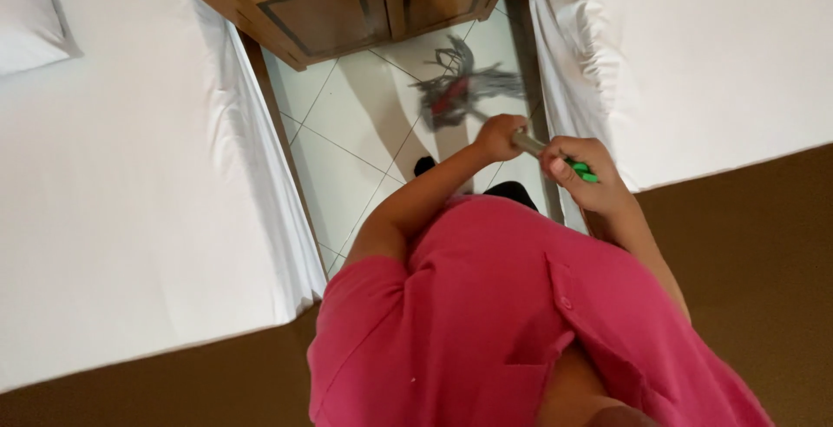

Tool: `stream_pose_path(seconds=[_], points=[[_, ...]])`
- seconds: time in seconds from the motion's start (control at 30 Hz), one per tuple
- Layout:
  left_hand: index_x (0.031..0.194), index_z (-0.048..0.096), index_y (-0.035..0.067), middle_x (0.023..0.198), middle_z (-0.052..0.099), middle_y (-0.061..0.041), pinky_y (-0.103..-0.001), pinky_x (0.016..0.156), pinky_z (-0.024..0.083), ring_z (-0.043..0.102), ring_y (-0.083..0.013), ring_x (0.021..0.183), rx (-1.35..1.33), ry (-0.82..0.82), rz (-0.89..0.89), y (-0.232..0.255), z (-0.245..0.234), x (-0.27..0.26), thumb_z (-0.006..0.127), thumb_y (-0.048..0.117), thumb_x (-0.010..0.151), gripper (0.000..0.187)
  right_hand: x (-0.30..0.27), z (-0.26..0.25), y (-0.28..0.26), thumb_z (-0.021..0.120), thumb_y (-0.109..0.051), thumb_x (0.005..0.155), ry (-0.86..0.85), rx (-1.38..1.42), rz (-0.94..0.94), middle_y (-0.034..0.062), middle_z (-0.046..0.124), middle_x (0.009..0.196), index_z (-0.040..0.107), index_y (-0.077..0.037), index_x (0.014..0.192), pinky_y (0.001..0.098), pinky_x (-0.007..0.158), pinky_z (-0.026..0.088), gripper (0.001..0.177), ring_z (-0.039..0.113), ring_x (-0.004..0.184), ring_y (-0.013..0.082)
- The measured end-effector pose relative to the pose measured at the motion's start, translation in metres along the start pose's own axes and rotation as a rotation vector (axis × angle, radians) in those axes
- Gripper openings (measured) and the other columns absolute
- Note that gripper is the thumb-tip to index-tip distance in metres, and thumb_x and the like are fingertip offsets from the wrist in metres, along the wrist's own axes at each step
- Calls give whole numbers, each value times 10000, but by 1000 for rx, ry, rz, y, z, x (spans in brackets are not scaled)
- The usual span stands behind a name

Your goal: The person mops a floor between two beds with a mop held in both hands, then repositions a bottle and its lid on a nightstand by hand.

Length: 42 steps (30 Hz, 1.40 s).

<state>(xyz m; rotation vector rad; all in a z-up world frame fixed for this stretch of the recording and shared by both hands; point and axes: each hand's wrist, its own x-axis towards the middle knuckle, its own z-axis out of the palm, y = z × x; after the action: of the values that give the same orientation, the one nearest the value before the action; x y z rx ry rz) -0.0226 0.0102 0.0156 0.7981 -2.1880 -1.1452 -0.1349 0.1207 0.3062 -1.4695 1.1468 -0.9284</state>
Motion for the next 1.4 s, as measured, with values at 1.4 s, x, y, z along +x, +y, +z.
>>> stream_pose_path(seconds=[1.4], points=[[868,667,145,831,720,-131,-486,739,515,694,-369,820,179,-176,-122,103,137,-157,810,297,726,253,-253,29,39,539,-291,1054,-2,37,-24,22,630,770,691,-34,982,263,614,451,307,535,655,102]])
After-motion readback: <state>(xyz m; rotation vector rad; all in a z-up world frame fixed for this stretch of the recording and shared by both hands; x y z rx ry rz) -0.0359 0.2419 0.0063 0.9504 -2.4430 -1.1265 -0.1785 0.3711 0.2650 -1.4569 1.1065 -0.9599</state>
